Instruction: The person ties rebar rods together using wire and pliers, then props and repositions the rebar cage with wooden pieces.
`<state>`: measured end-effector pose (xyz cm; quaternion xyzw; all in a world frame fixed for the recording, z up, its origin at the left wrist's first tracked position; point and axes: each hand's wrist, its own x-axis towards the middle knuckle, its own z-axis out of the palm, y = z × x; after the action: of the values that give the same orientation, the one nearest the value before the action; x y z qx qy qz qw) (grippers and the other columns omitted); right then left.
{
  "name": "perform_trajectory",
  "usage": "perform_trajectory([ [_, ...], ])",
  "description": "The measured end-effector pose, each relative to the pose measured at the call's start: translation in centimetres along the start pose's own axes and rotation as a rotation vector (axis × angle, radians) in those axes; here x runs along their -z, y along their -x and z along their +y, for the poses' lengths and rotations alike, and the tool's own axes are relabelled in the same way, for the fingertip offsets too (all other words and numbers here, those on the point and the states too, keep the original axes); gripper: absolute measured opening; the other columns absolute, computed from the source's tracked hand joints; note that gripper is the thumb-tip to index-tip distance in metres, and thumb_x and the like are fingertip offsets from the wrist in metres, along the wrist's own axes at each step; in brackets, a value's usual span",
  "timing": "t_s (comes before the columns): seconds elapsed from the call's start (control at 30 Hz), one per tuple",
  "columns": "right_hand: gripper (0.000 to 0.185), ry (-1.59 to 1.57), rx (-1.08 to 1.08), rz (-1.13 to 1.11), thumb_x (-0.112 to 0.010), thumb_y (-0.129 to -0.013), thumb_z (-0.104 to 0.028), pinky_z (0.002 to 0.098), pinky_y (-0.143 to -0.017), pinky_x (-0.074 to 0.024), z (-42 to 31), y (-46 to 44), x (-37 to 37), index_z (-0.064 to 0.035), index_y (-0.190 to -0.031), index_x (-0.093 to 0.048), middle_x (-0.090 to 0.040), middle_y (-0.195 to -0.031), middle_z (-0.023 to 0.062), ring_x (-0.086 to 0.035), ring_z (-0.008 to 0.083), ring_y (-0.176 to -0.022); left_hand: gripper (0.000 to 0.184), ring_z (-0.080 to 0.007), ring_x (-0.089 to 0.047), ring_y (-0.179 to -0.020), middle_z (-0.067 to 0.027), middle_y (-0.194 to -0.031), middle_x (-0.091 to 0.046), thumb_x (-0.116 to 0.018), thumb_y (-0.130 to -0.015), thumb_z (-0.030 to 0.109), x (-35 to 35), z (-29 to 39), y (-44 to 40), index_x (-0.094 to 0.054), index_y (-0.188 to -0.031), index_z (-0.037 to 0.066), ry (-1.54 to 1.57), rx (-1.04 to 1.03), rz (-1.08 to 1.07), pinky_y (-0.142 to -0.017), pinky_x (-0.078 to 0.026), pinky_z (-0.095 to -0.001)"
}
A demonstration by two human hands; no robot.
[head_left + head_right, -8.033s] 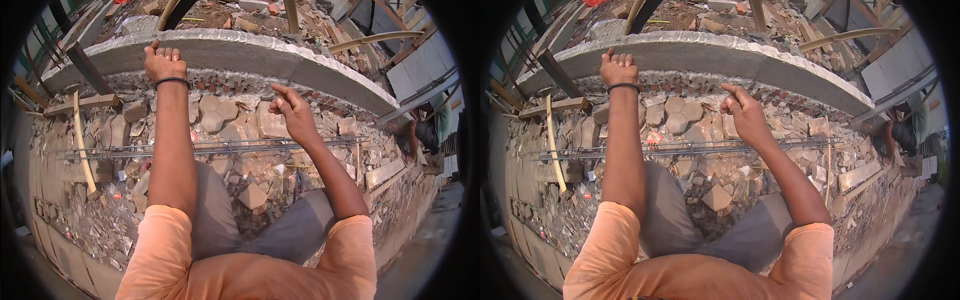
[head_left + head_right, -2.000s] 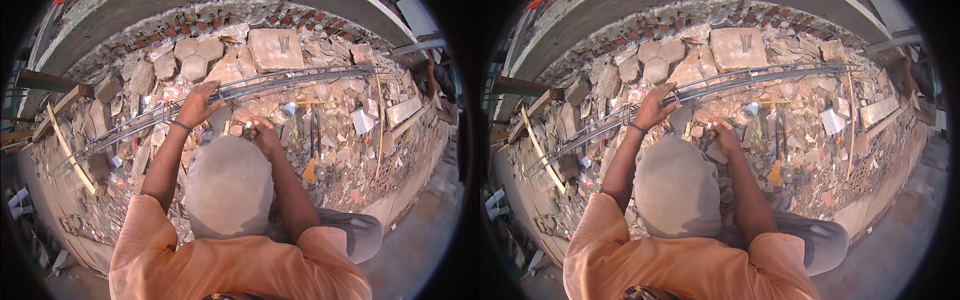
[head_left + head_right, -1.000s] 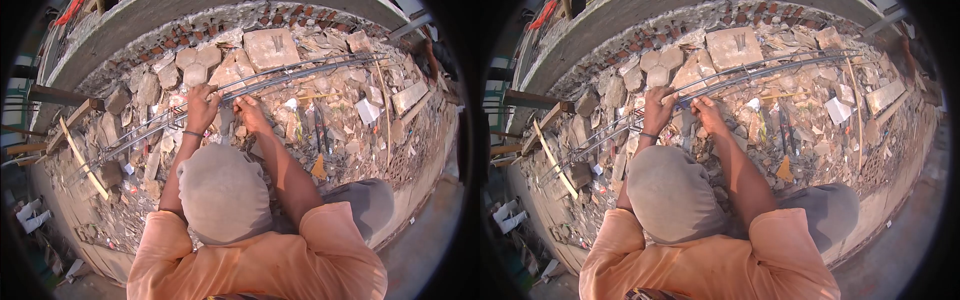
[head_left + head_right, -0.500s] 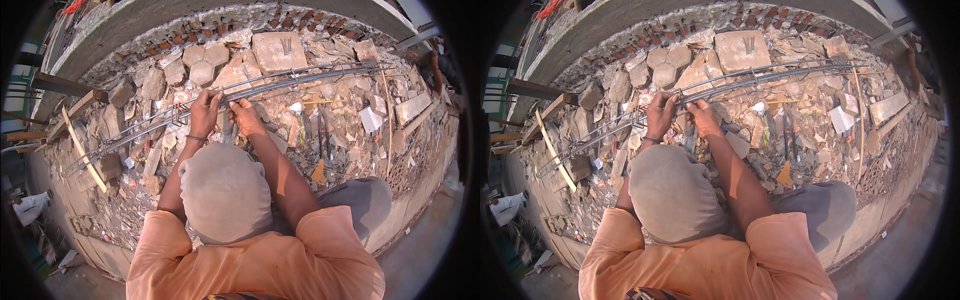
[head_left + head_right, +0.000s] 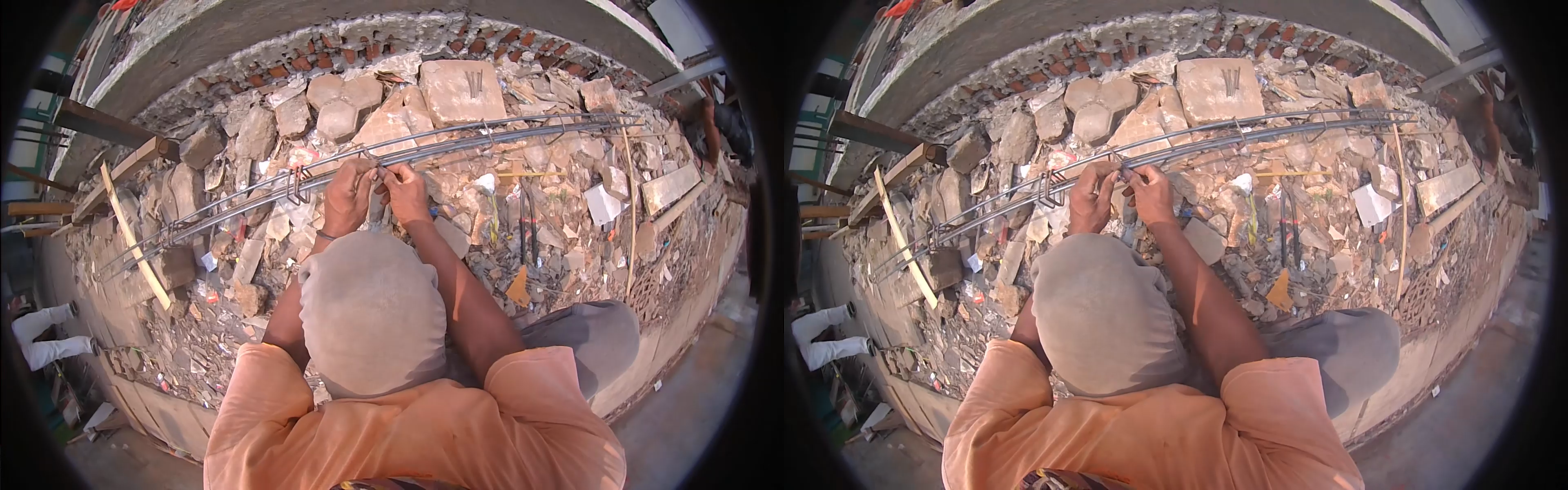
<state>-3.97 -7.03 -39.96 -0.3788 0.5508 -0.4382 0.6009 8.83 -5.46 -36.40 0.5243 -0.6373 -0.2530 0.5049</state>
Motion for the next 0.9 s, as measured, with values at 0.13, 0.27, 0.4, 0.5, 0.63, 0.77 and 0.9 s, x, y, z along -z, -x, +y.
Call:
perform_trajectory([
  [0.13,0.019,0.036,-0.026,0.006,-0.064,-0.091,-0.016,0.0249,-0.042,-0.0440,-0.4,0.1,0.1,0.0015,-0.086,-0.065,-0.062,-0.061,0.0062,-0.055,0.0098,-0.045,0.024,-0.0328,-0.060,-0.108,-0.0111,-0.110,-0.063,-0.067,-0.077,-0.003,0.7,-2.1,1.7,-0.061,-0.098,0.006,-0.208,-0.356,-0.067,-0.096,-0.045,-0.0462],
  [0.27,0.020,0.015,-0.076,-0.024,-0.065,-0.091,-0.017,0.0245,-0.041,-0.0419,-0.8,0.1,0.2,0.0021,-0.085,-0.066,-0.061,-0.058,0.0065,-0.053,0.0095,-0.043,0.027,-0.0337,-0.055,-0.116,-0.0130,-0.124,-0.057,-0.067,-0.074,-0.001,2.8,-1.9,1.6,-0.062,-0.100,0.007,-0.378,-0.416,-0.249,-0.103,-0.040,-0.0474],
  [0.4,0.021,0.043,-0.091,-0.032,-0.066,-0.091,-0.018,0.0239,-0.040,-0.0392,-1.0,-0.1,0.4,0.0019,-0.084,-0.066,-0.061,-0.058,0.0061,-0.051,0.0091,-0.042,0.020,-0.0347,-0.056,-0.111,-0.0134,-0.122,-0.058,-0.069,-0.079,0.007,4.1,-1.0,0.5,-0.063,-0.097,0.004,-0.308,-0.368,-0.343,-0.099,-0.042,-0.0441],
  [0.5,0.021,0.045,-0.090,-0.034,-0.065,-0.091,-0.018,0.0234,-0.040,-0.0385,-0.9,-0.2,0.4,0.0019,-0.083,-0.066,-0.060,-0.058,0.0053,-0.050,0.0088,-0.042,0.016,-0.0335,-0.058,-0.106,-0.0150,-0.115,-0.060,-0.070,-0.082,0.012,4.0,-0.9,-0.5,-0.065,-0.092,0.001,-0.267,-0.189,-0.368,-0.090,-0.046,-0.0410],
  [0.63,0.020,0.046,-0.096,-0.068,-0.065,-0.091,-0.017,0.0231,-0.041,-0.0389,-1.4,-0.3,0.7,0.0018,-0.083,-0.067,-0.061,-0.059,0.0052,-0.050,0.0081,-0.042,0.023,-0.0308,-0.062,-0.089,-0.0142,-0.100,-0.062,-0.074,-0.079,0.016,2.5,-1.0,-1.8,-0.059,-0.087,0.001,-0.236,0.101,-0.368,-0.076,-0.050,-0.0380],
  [0.77,0.019,0.027,-0.107,-0.123,-0.063,-0.092,-0.015,0.0229,-0.041,-0.0393,-1.2,-0.3,1.2,0.0019,-0.085,-0.067,-0.062,-0.061,0.0059,-0.050,0.0077,-0.043,0.032,-0.0363,-0.063,-0.080,-0.0173,-0.089,-0.061,-0.075,-0.074,0.013,2.8,0.7,-2.8,-0.052,-0.093,0.002,-0.254,0.235,-0.379,-0.069,-0.049,-0.0418],
  [0.9,0.018,0.019,-0.112,-0.146,-0.061,-0.093,-0.014,0.0230,-0.041,-0.0396,-1.7,-0.4,1.5,0.0021,-0.087,-0.067,-0.062,-0.060,0.0062,-0.050,0.0078,-0.043,0.034,-0.0398,-0.063,-0.080,-0.0202,-0.087,-0.061,-0.075,-0.073,0.011,2.4,0.3,-3.1,-0.051,-0.095,0.001,-0.334,0.209,-0.386,-0.068,-0.049,-0.0450],
])
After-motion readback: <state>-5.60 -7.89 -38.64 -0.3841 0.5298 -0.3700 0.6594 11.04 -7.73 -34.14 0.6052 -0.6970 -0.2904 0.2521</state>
